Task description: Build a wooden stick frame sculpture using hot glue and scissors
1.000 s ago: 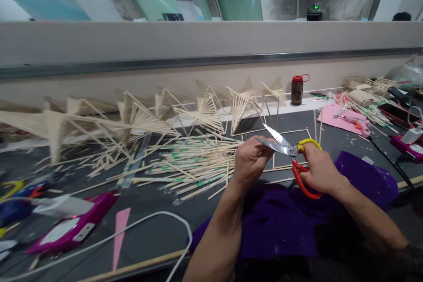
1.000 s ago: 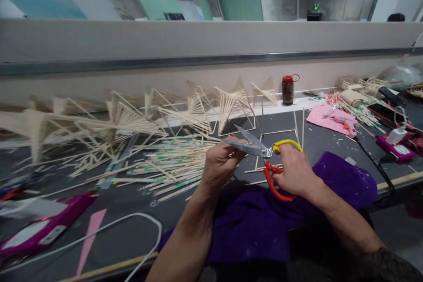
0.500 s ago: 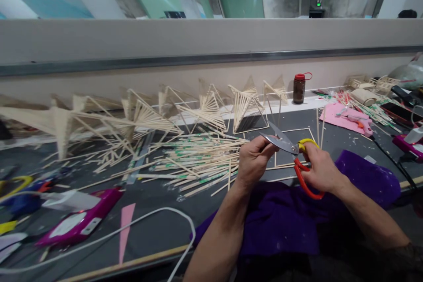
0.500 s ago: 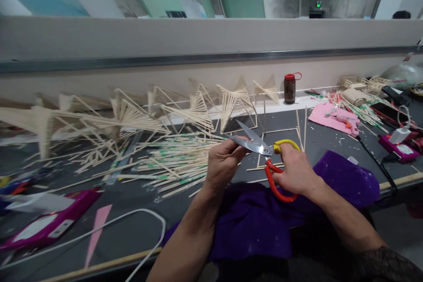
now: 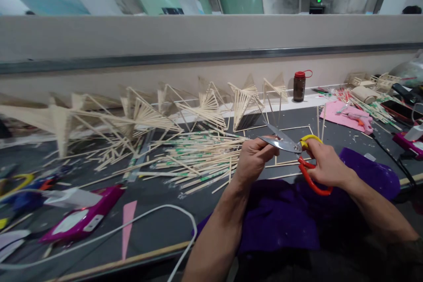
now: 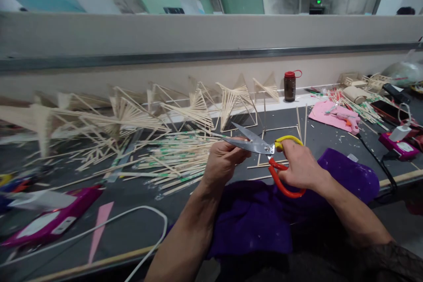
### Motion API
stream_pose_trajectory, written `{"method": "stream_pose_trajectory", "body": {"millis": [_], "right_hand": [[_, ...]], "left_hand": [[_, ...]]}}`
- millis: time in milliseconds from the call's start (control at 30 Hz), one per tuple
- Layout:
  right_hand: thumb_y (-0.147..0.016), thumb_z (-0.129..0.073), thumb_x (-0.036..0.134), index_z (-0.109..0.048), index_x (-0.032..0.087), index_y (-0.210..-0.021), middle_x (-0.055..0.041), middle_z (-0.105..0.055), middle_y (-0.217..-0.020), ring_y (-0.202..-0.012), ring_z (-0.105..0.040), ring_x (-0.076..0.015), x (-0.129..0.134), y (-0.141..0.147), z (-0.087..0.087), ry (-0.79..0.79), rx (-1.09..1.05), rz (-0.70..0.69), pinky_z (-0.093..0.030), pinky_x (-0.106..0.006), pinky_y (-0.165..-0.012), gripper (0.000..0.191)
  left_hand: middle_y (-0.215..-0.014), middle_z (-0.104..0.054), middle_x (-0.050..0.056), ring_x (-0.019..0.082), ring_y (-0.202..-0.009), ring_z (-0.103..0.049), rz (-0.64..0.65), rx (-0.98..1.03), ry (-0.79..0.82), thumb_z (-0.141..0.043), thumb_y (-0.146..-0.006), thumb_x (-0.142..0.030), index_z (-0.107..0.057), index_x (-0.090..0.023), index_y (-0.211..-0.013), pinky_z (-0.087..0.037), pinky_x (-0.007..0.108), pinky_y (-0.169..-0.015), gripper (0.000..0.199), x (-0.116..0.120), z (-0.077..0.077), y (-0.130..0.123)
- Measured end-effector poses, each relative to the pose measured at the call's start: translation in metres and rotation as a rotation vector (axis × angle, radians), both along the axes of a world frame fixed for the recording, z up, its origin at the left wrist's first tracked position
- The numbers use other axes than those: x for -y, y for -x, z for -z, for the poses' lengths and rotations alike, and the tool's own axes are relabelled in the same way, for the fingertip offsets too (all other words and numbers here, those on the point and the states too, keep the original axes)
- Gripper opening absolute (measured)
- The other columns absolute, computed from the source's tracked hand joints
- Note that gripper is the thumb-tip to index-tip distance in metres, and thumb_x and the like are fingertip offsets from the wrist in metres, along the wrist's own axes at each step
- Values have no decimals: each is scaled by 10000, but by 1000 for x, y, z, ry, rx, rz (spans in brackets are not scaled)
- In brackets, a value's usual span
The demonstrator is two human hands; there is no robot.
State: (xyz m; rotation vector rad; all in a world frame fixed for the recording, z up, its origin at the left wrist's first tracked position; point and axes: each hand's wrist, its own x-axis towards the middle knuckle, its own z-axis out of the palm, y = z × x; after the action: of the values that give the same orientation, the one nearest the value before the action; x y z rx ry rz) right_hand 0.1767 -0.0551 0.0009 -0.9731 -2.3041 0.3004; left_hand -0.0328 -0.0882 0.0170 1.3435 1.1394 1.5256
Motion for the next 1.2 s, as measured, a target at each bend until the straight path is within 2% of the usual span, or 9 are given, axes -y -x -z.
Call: {"method": "stream_pose_trajectory", "body": {"millis": [67, 200, 433, 533, 633, 767, 867, 1033, 1200], "right_hand": [[-739, -571, 234, -482, 227, -807, 7, -568, -693, -562, -477, -140, -4, 0, 4, -42, -6, 19, -363, -262, -554, 112], [-759, -553, 252, -440, 239, -721, 27, -518, -607, -507, -447, -130, -8, 3, 9, -121, -56, 20, -338, -252, -518, 120], [-772, -599, 333, -444, 239, -702, 52, -459, -559, -475, -375, -110, -5, -13, -3, -204, -257, 121, -308, -242, -496, 194], [-768, -632, 418, -443, 238, -693, 42, -475, -582, -504, -400, -121, -11, -36, -6, -225, -230, 249, -326, -254, -530, 271], [-769, -632, 478, -514, 226, -758, -5, -565, -673, -590, -493, -162, -25, -68, -10, -224, -135, 481, -367, -278, -590, 279], [-836, -570, 500, -620, 169, -1012, -122, -691, -932, -821, -628, -252, -56, -114, -14, -142, 57, 804, -424, -319, -683, 378], [-869, -521, 519, -648, 127, -1073, -194, -705, -1064, -930, -658, -308, -81, -133, -9, -4, 279, 925, -454, -355, -728, 460], [-836, -584, 445, -681, 106, -1133, -200, -717, -1121, -1027, -675, -313, -116, -128, 8, 198, 451, 914, -486, -324, -784, 460], [-824, -623, 389, -692, 86, -1133, -211, -725, -1094, -1015, -691, -304, -141, -113, 21, 240, 457, 882, -499, -310, -792, 438]], "left_hand": [[-510, -514, -22, 53, -438, -299, -14, 12, -24, -783, -672, -510, -677, -154, -634, -220, 215, -418, 374, -1, 0, 2], [-503, -468, -35, 51, -444, -320, -16, 65, -52, -768, -714, -531, -675, -153, -650, -229, 207, -424, 394, -4, 1, 5], [-567, -573, -22, 24, -394, -296, -79, 223, -39, -814, -649, -504, -748, -157, -822, -189, 182, -371, 392, -6, -6, 5], [-575, -561, -26, 26, -426, -361, -156, 256, -23, -836, -622, -486, -762, -162, -844, -231, 154, -383, 400, -5, -8, 3], [-585, -565, -23, 29, -444, -391, -171, 244, -7, -841, -616, -471, -768, -162, -850, -253, 144, -393, 394, -4, -10, 1], [-588, -572, -18, 28, -437, -377, -117, 183, 7, -826, -640, -428, -770, -154, -854, -254, 148, -395, 352, -4, -10, -4], [-579, -570, -14, 31, -448, -392, -116, 161, 35, -827, -632, -429, -774, -151, -848, -263, 141, -402, 355, -4, -8, -6], [-591, -578, -15, 29, -452, -394, -118, 130, 52, -816, -658, -444, -781, -169, -870, -270, 135, -412, 350, -4, -4, -6], [-596, -575, -16, 33, -465, -415, -108, 113, 64, -816, -660, -444, -781, -178, -848, -281, 133, -419, 328, -2, -2, -7]]}}
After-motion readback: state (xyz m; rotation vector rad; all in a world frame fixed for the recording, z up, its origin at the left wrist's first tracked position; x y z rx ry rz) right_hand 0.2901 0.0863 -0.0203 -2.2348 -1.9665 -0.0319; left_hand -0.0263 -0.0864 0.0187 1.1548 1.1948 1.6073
